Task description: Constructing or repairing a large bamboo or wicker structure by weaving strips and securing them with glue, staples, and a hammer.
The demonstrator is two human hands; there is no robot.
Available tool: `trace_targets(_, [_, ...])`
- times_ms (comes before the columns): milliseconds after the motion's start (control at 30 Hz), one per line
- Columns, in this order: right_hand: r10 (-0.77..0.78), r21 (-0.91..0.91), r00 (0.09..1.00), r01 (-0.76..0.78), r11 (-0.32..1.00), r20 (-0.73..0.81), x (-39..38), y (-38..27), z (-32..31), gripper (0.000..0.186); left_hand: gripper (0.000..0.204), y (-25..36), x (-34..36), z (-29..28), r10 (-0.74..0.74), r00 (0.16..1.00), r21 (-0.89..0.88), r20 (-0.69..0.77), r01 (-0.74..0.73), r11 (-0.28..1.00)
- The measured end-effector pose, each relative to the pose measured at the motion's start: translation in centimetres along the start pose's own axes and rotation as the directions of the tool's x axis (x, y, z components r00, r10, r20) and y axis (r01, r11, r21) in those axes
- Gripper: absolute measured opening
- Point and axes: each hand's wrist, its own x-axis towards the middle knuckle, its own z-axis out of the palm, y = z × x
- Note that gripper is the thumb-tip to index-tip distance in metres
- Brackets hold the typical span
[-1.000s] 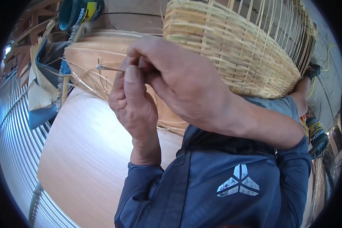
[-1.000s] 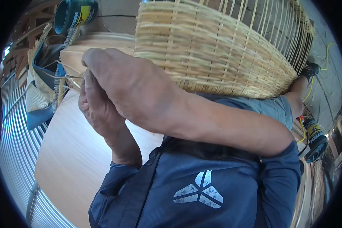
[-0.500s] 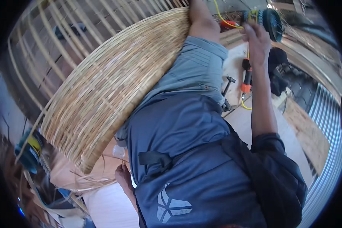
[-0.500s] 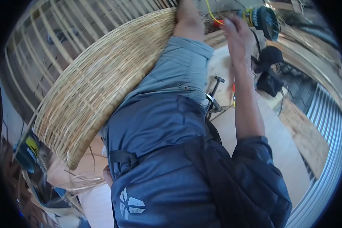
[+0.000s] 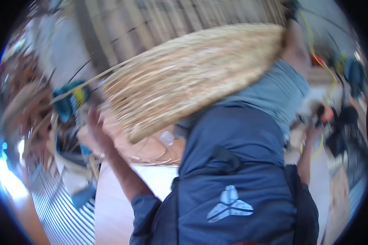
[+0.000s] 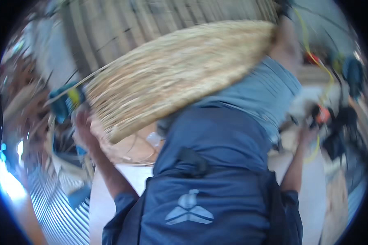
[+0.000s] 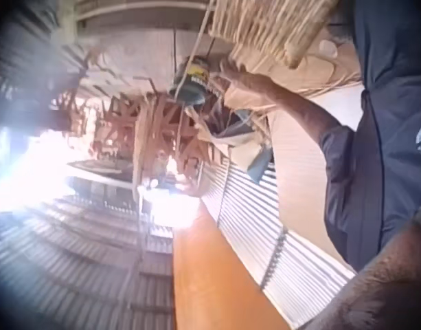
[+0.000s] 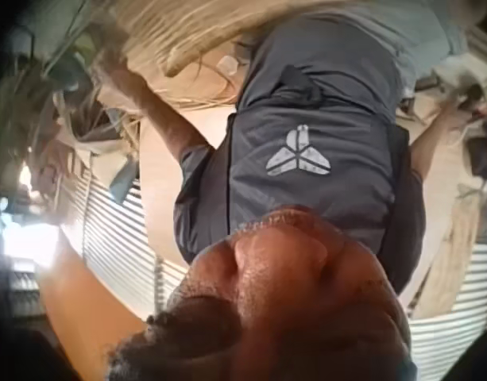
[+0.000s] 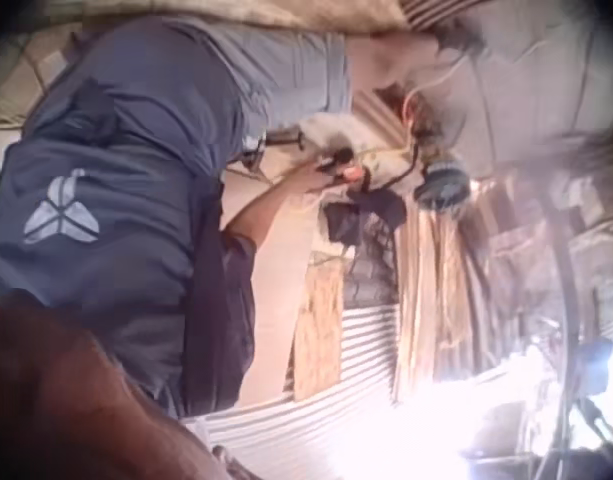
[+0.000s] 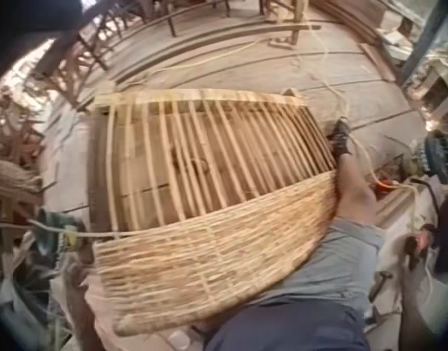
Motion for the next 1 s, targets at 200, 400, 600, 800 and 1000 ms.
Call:
trace_targets(200, [0.104, 0.222, 0.938, -0.184, 0.958, 0.331, 3.2, -4.1, 3.0, 0.045, 0.068, 6.7, 6.0, 2.6, 0.174, 0.984, -0.807, 0.024, -0.084, 0.584])
trace_targets(400, [0.087, 0.132, 0.861, -0.175, 0.976, 0.502, 5.9, -1.2, 4.0, 0.046, 0.059, 7.1, 5.4, 4.5, 0.33, 0.943, -0.916, 0.04, -0.098, 0.39])
trace_targets(600, [0.12, 0.578, 0.933, -0.308, 0.756, 0.339, 8.7, 0.2, -0.1, 0.04, 0.057, 7.7, 5.7, 5.0, 0.302, 0.953, -0.776, -0.012, -0.2, 0.598])
trace_targets(800, [-0.004, 0.872, 0.976, -0.191, 0.451, 0.216, 9.1, -15.5, -18.3, 0.023, 0.055, 6.0, 7.1, 4.7, 0.244, 0.97, -0.744, -0.005, -0.167, 0.647])
trace_targets(1000, [-0.473, 0.897, 0.856, 0.025, 0.442, 0.21, 7.7, -36.2, -28.8, 0.025, 0.057, 6.9, 6.5, 4.8, 0.269, 0.958, -0.782, -0.095, -0.239, 0.575])
